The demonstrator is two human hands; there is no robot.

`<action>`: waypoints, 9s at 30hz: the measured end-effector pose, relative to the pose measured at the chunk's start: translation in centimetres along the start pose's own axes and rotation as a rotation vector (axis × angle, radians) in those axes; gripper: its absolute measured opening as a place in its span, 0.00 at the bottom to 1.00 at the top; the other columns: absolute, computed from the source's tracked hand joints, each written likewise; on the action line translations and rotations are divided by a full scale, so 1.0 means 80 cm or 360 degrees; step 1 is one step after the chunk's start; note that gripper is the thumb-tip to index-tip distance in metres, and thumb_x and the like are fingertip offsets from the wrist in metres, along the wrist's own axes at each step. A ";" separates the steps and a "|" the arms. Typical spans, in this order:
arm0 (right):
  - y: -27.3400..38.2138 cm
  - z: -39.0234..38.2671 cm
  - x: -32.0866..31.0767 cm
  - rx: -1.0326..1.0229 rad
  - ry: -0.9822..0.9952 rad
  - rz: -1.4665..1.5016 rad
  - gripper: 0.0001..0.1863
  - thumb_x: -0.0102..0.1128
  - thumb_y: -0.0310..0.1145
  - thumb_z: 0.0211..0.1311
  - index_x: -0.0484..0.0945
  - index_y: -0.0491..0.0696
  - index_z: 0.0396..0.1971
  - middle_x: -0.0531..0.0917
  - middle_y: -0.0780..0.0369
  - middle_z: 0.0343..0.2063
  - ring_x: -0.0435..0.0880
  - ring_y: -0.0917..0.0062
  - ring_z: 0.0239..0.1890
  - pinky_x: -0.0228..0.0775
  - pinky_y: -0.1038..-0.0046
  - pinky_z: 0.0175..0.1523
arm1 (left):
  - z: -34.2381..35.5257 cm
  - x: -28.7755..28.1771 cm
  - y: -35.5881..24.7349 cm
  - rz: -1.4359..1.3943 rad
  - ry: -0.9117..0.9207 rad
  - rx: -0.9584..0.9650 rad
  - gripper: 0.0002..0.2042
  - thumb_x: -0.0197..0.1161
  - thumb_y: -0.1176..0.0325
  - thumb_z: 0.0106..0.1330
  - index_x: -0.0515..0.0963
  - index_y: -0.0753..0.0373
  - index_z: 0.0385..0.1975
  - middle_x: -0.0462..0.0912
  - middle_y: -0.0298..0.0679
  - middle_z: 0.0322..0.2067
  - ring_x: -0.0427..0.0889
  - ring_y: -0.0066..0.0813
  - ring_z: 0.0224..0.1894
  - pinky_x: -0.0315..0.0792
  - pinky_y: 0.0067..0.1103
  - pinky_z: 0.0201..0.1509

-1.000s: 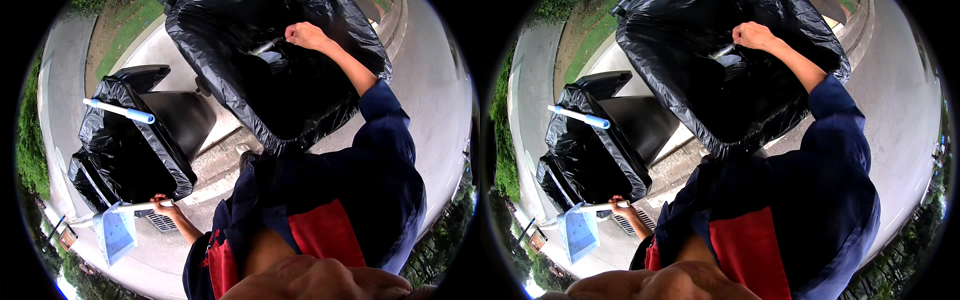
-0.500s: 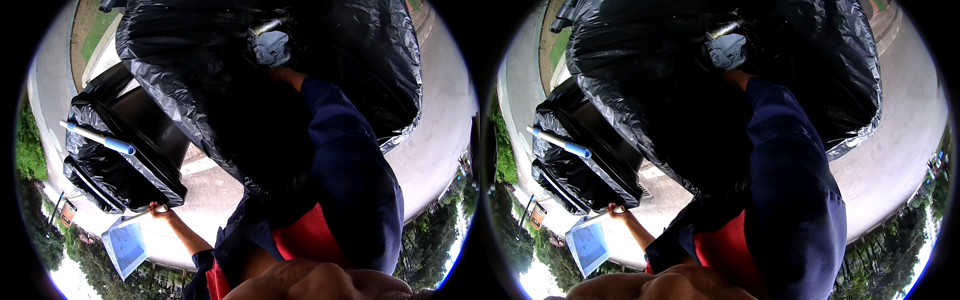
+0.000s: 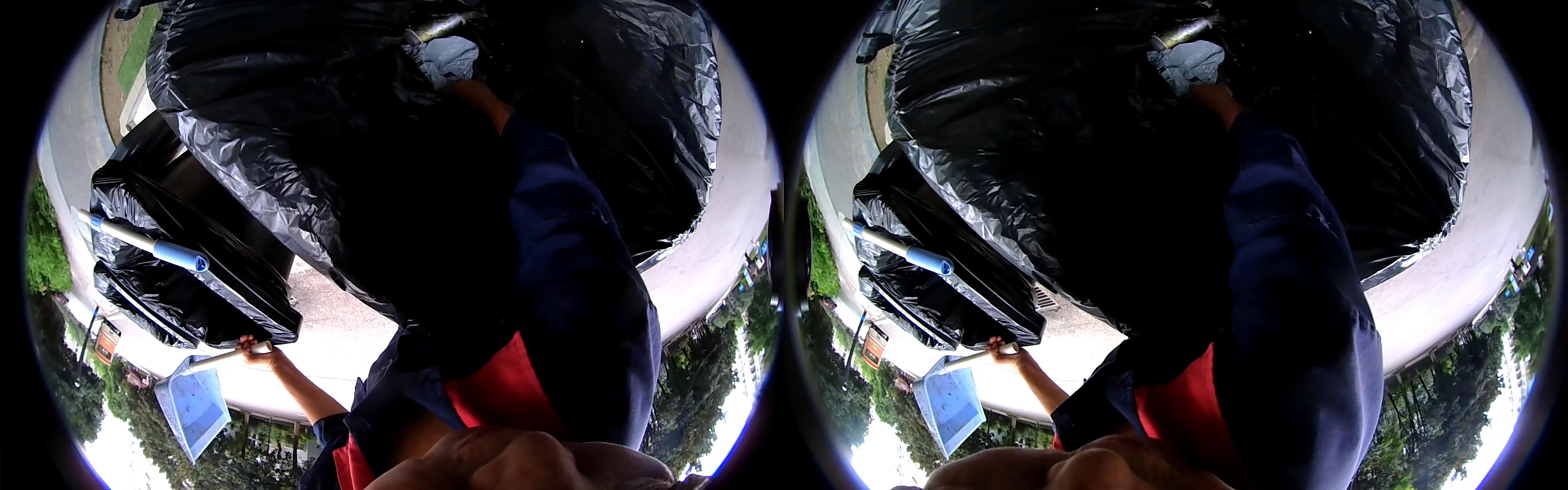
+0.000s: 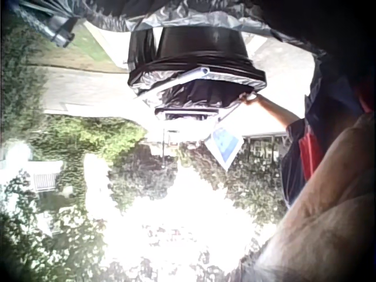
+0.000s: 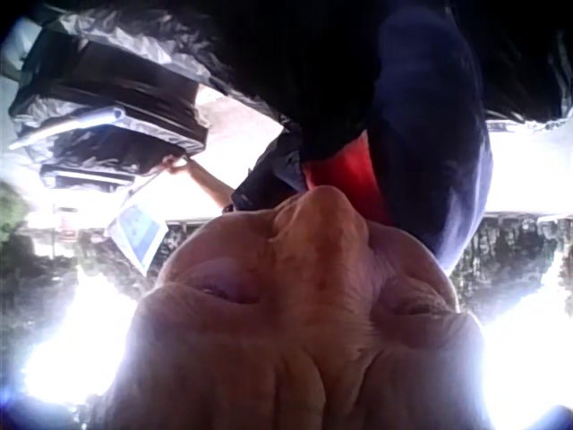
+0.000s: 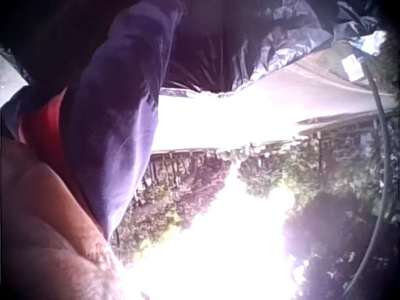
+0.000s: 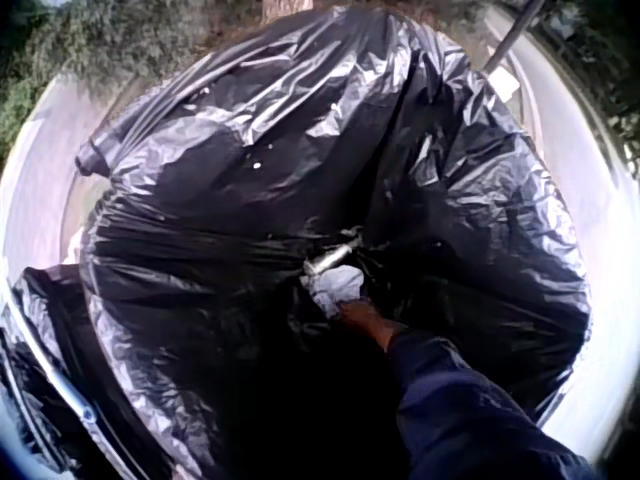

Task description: The person retrieves a plastic bag from a trash bin and uses it to wrap the handle of a dustpan. They then reassemble the dustpan handle and walk to a nearby area to pick up a broom.

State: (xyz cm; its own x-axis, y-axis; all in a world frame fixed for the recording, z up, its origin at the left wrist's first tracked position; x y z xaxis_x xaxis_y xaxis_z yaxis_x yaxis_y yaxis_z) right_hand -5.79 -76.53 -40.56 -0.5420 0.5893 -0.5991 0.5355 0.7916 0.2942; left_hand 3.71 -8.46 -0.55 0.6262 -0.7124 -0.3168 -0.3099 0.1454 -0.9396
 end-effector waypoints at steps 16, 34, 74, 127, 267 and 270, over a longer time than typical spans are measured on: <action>0.057 -0.054 -0.327 -0.0521 -0.1072 0.0236 0.12 0.61 0.42 0.50 0.78 0.51 0.29 0.80 0.60 0.26 0.79 0.68 0.33 0.70 0.64 0.41 | -0.001 0.017 -0.007 0.0084 0.0006 0.0094 0.06 0.47 0.72 0.47 0.71 0.64 0.23 0.74 0.34 0.24 0.66 0.18 0.20 0.62 0.14 0.26; 0.217 -0.366 -0.507 -0.0849 -0.1771 0.0484 0.11 0.47 0.22 0.43 0.78 0.45 0.27 0.83 0.57 0.27 0.82 0.71 0.35 0.73 0.73 0.40 | -0.003 0.007 -0.003 -0.0013 0.0227 0.0336 0.14 0.50 0.65 0.49 0.72 0.72 0.27 0.79 0.44 0.25 0.75 0.28 0.23 0.66 0.17 0.27; 0.121 -0.501 -0.252 -0.0372 -0.2190 -0.0372 0.25 0.55 0.56 0.51 0.81 0.50 0.38 0.82 0.59 0.37 0.78 0.63 0.39 0.65 0.67 0.46 | -0.310 -0.364 0.601 -0.1374 0.0613 -0.2349 0.08 0.53 0.69 0.46 0.67 0.67 0.24 0.69 0.32 0.15 0.60 0.18 0.11 0.56 0.15 0.14; 0.207 -0.639 -0.184 -0.1662 -0.1693 0.0039 0.15 0.61 0.24 0.43 0.80 0.51 0.35 0.74 0.67 0.22 0.73 0.75 0.29 0.60 0.73 0.37 | -0.525 0.100 -0.157 0.0139 0.1409 0.1826 0.15 0.58 0.81 0.53 0.74 0.61 0.42 0.77 0.39 0.42 0.76 0.32 0.44 0.71 0.22 0.40; 0.330 -0.535 -0.311 -0.1211 -0.1628 0.0865 0.10 0.51 0.36 0.60 0.63 0.51 0.37 0.77 0.53 0.16 0.77 0.53 0.22 0.64 0.56 0.26 | -0.526 0.214 -0.204 -0.0472 0.1534 0.0786 0.07 0.51 0.69 0.66 0.71 0.65 0.29 0.63 0.24 0.19 0.57 0.11 0.23 0.53 0.14 0.24; 0.353 -0.523 -0.314 -0.1259 -0.1631 0.0657 0.09 0.47 0.37 0.62 0.62 0.51 0.37 0.77 0.51 0.17 0.76 0.49 0.23 0.64 0.52 0.28 | -0.514 0.203 -0.207 -0.0520 0.1518 0.0625 0.07 0.53 0.69 0.66 0.73 0.66 0.30 0.66 0.23 0.22 0.58 0.10 0.24 0.53 0.12 0.26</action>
State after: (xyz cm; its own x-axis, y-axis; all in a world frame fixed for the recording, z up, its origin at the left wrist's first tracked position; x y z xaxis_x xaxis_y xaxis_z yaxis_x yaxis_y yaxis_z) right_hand -4.14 -62.21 13.98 0.4727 0.6945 -0.5423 -0.1592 0.6726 0.7226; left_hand -10.44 -50.70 15.20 -0.2307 -0.9726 0.0289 0.1280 -0.0598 -0.9900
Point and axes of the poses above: each hand's wrist, its own z-axis towards the middle knuckle, its own x-axis out of the palm, y = z × x, the point moved 3 cm from there along z, towards the middle knuckle
